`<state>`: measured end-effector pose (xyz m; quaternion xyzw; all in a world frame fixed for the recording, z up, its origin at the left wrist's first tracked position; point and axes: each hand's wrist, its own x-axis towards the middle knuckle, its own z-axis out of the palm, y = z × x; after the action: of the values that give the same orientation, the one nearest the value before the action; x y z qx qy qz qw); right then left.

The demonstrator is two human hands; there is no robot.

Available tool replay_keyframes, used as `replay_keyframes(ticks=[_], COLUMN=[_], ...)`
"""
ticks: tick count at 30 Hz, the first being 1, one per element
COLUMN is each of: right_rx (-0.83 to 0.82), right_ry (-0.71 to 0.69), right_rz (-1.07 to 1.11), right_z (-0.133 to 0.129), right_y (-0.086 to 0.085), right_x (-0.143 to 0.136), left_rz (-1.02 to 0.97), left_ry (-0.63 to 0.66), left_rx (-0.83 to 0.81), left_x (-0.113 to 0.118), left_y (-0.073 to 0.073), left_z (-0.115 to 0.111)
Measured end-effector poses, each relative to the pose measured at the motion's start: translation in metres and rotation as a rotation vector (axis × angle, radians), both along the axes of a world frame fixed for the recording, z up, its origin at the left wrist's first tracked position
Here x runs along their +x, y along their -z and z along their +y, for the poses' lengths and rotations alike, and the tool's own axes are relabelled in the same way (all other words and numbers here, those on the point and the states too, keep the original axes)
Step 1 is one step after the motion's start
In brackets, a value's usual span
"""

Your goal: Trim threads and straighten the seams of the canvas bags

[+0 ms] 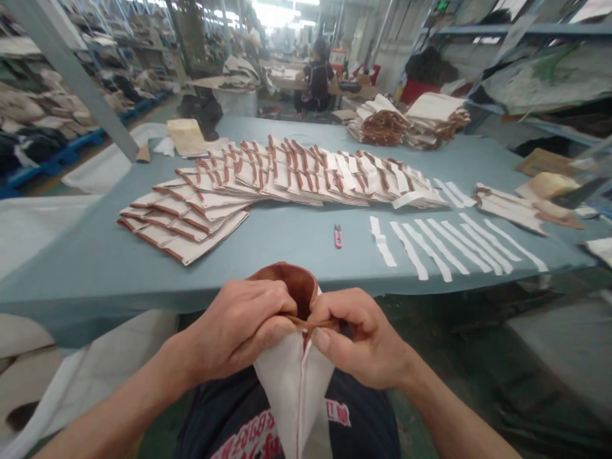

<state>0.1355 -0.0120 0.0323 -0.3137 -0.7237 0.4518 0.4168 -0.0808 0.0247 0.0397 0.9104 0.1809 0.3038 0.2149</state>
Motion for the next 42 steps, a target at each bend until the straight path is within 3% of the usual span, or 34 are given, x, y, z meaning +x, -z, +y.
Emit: replay_keyframes(ticks=[5, 14, 17, 20, 23, 25, 30, 33, 36, 42], right_rx=[0.221, 0.368, 0.321, 0.195, 0.134, 0.18, 0.437, 0.374, 0.256, 0.096], right_ry=[0.017, 0.024, 0.041, 0.024, -0.015, -0.004, 0.244, 0.291, 0.205, 0.083], right_rz=[-0.148, -0.405, -0.412, -0.37, -0.342, -0.278, -0.222, -0.182, -0.096, -0.077], right_z=[0.01, 0.019, 0.017, 0.016, 0.018, 0.019, 0.013, 0.008, 0.01, 0.021], right_y=[-0.015, -0.035, -0.038, -0.033, -0.018, -0.004, 0.031, 0.04, 0.036, 0.012], right_x=[0.015, 0.031, 0.032, 0.031, 0.027, 0.021, 0.003, 0.001, 0.008, 0.02], left_rz=[0.047, 0.064, 0.054, 0.001, -0.091, -0.159, -0.444, -0.581, -0.54, -0.377], left_ry=[0.006, -0.04, 0.001, 0.055, 0.007, -0.051, -0.21, -0.224, -0.167, -0.044], left_rx=[-0.179, -0.422, -0.492, -0.558, -0.58, -0.639, -1.149, -1.332, -1.277, -0.893], left_x=[0.013, 0.034, 0.033, 0.03, 0.027, 0.026, 0.038, 0.046, 0.045, 0.033], left_y=[-0.022, -0.034, -0.025, -0.007, 0.01, 0.019, 0.037, 0.045, 0.044, 0.032], left_z=[0.005, 0.007, 0.006, 0.006, 0.005, 0.002, -0.008, -0.012, -0.008, 0.011])
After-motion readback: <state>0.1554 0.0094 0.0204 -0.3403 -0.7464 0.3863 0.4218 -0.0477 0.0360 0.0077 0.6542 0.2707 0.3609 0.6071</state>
